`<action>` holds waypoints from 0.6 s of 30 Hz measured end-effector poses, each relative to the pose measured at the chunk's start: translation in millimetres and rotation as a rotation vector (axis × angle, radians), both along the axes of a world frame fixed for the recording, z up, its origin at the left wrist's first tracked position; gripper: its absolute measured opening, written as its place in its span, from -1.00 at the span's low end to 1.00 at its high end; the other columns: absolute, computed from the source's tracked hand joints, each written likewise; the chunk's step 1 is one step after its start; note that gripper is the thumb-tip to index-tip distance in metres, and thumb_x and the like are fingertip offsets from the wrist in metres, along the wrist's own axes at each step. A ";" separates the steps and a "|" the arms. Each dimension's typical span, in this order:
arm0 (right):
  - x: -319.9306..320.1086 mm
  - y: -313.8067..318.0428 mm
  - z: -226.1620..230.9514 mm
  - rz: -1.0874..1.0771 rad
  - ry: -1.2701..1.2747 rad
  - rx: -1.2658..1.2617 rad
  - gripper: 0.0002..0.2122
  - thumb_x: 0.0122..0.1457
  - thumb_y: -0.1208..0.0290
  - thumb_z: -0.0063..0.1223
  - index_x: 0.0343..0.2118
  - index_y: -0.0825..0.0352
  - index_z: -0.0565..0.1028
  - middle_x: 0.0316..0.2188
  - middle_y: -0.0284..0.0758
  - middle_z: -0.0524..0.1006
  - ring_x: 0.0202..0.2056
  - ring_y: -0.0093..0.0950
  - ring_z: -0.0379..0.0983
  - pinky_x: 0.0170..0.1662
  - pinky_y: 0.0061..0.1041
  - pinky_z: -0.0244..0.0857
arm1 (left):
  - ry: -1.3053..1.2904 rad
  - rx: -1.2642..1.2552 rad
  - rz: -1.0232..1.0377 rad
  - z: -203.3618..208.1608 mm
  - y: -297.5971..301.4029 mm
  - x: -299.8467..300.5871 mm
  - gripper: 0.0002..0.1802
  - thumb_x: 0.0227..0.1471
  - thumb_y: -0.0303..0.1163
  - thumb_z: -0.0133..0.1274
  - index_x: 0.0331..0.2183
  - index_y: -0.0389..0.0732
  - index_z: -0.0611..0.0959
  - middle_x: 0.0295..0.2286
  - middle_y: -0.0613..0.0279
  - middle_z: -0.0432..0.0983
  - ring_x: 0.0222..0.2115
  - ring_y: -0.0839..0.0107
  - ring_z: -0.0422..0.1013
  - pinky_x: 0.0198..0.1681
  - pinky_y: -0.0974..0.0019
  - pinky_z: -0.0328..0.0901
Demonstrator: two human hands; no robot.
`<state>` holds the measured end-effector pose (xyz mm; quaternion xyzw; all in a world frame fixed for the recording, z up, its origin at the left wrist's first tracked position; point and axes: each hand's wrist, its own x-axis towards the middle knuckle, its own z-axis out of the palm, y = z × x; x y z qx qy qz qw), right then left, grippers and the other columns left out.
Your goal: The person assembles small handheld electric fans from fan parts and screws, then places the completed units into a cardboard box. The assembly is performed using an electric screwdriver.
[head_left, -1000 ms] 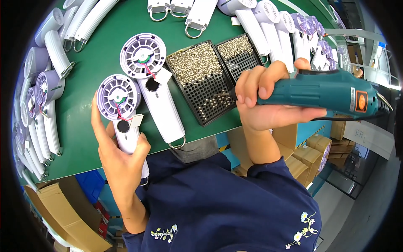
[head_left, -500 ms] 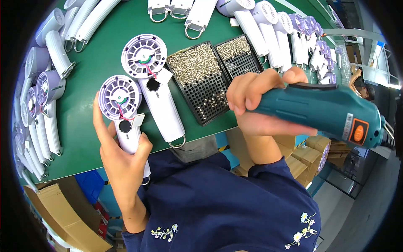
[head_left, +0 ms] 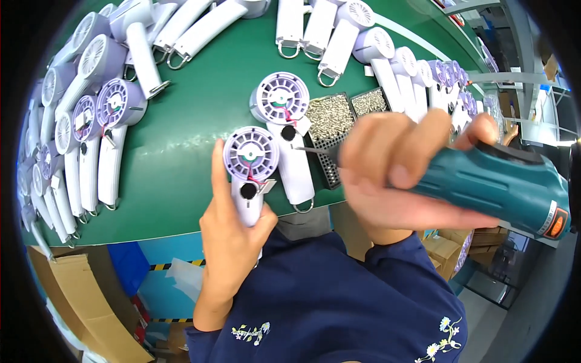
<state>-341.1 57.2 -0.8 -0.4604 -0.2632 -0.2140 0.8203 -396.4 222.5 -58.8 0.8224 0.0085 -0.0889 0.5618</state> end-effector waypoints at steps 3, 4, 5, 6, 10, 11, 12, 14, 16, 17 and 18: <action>25.8 7.3 -17.1 0.211 -0.118 -0.224 -0.20 0.04 -0.47 -0.33 0.20 0.05 0.11 -0.53 -0.27 0.33 -0.71 -0.39 0.19 -0.65 -0.41 0.15 | 0.004 -0.004 0.019 -1.8 1.8 -1.9 -0.02 -0.23 -0.59 0.08 0.25 -0.16 0.08 -0.31 -0.07 0.55 -0.37 0.01 0.54 -0.33 0.16 0.39; 29.1 8.0 -19.0 0.220 -0.120 -0.225 -0.20 0.04 -0.47 -0.33 0.20 0.05 0.11 -0.53 -0.27 0.33 -0.71 -0.39 0.19 -0.65 -0.41 0.15 | 0.007 -0.004 0.025 -2.4 0.9 -1.7 -0.02 -0.23 -0.59 0.09 0.25 -0.16 0.08 -0.31 -0.07 0.55 -0.37 0.00 0.54 -0.33 0.15 0.39; 31.9 8.8 -20.8 0.226 -0.130 -0.235 -0.19 0.02 -0.49 -0.34 0.19 0.06 0.11 -0.53 -0.26 0.34 -0.71 -0.39 0.20 -0.65 -0.41 0.16 | 0.044 -0.038 0.026 -0.8 1.0 -1.2 -0.02 -0.23 -0.59 0.09 0.25 -0.16 0.08 -0.32 -0.07 0.55 -0.38 -0.01 0.53 -0.32 0.14 0.39; 34.3 9.7 -22.7 0.231 -0.139 -0.247 -0.17 0.00 -0.50 -0.35 0.19 0.07 0.11 -0.53 -0.25 0.34 -0.71 -0.39 0.21 -0.65 -0.41 0.16 | 0.034 -0.033 0.019 -1.3 0.7 -2.2 -0.02 -0.23 -0.59 0.09 0.25 -0.17 0.09 -0.33 -0.08 0.54 -0.38 -0.01 0.52 -0.32 0.14 0.39; 42.8 12.4 -26.1 0.240 -0.183 -0.303 -0.10 -0.07 -0.56 -0.38 0.17 0.11 0.11 -0.54 -0.22 0.36 -0.70 -0.40 0.23 -0.65 -0.39 0.19 | -0.029 -0.024 0.005 -4.8 0.6 0.3 -0.02 -0.25 -0.60 0.09 0.25 -0.20 0.10 -0.35 -0.09 0.52 -0.38 -0.03 0.51 -0.32 0.11 0.38; 43.8 13.5 -28.5 0.244 -0.183 -0.308 -0.10 -0.07 -0.56 -0.38 0.17 0.11 0.11 -0.54 -0.22 0.36 -0.70 -0.40 0.23 -0.65 -0.39 0.19 | -0.025 -0.031 -0.002 -5.1 1.4 0.8 -0.02 -0.26 -0.60 0.09 0.24 -0.20 0.11 -0.35 -0.09 0.52 -0.39 -0.03 0.50 -0.32 0.11 0.38; 45.0 15.0 -31.4 0.228 -0.131 -0.310 -0.09 -0.09 -0.58 -0.37 0.16 0.11 0.12 -0.56 -0.23 0.36 -0.71 -0.40 0.24 -0.65 -0.40 0.19 | -0.025 -0.037 0.000 -6.0 1.9 1.3 -0.02 -0.26 -0.60 0.09 0.24 -0.20 0.11 -0.35 -0.09 0.52 -0.39 -0.03 0.50 -0.32 0.11 0.38; 43.9 28.1 -33.3 0.141 -0.049 -0.199 -0.07 -0.15 -0.59 -0.31 0.12 0.15 0.15 -0.62 -0.26 0.34 -0.72 -0.39 0.24 -0.67 -0.41 0.18 | -0.031 -0.037 0.001 -7.7 4.2 4.4 -0.04 -0.25 -0.59 0.09 0.24 -0.21 0.12 -0.36 -0.09 0.52 -0.40 -0.03 0.50 -0.33 0.11 0.38; 46.7 31.7 -39.6 0.133 -0.030 -0.191 -0.07 -0.17 -0.60 -0.29 0.11 0.14 0.16 -0.63 -0.27 0.34 -0.73 -0.42 0.23 -0.67 -0.44 0.17 | -0.015 -0.024 0.005 -8.5 8.6 6.7 -0.04 -0.25 -0.58 0.09 0.24 -0.21 0.12 -0.35 -0.10 0.52 -0.40 -0.02 0.51 -0.33 0.12 0.39; 47.9 32.8 -44.6 0.129 -0.009 -0.173 -0.07 -0.18 -0.60 -0.27 0.09 0.14 0.18 -0.64 -0.29 0.34 -0.73 -0.45 0.22 -0.67 -0.46 0.16 | 0.003 -0.002 0.014 -7.4 12.0 6.2 -0.03 -0.25 -0.57 0.10 0.24 -0.20 0.12 -0.35 -0.10 0.52 -0.41 -0.02 0.51 -0.34 0.12 0.40; 49.9 33.7 -49.3 0.129 0.014 -0.151 -0.07 -0.20 -0.60 -0.24 0.08 0.13 0.20 -0.65 -0.30 0.33 -0.73 -0.48 0.21 -0.67 -0.48 0.14 | 0.022 -0.003 0.008 -4.4 15.5 5.0 -0.01 -0.25 -0.53 0.12 0.25 -0.19 0.10 -0.35 -0.12 0.51 -0.41 -0.01 0.51 -0.36 0.11 0.41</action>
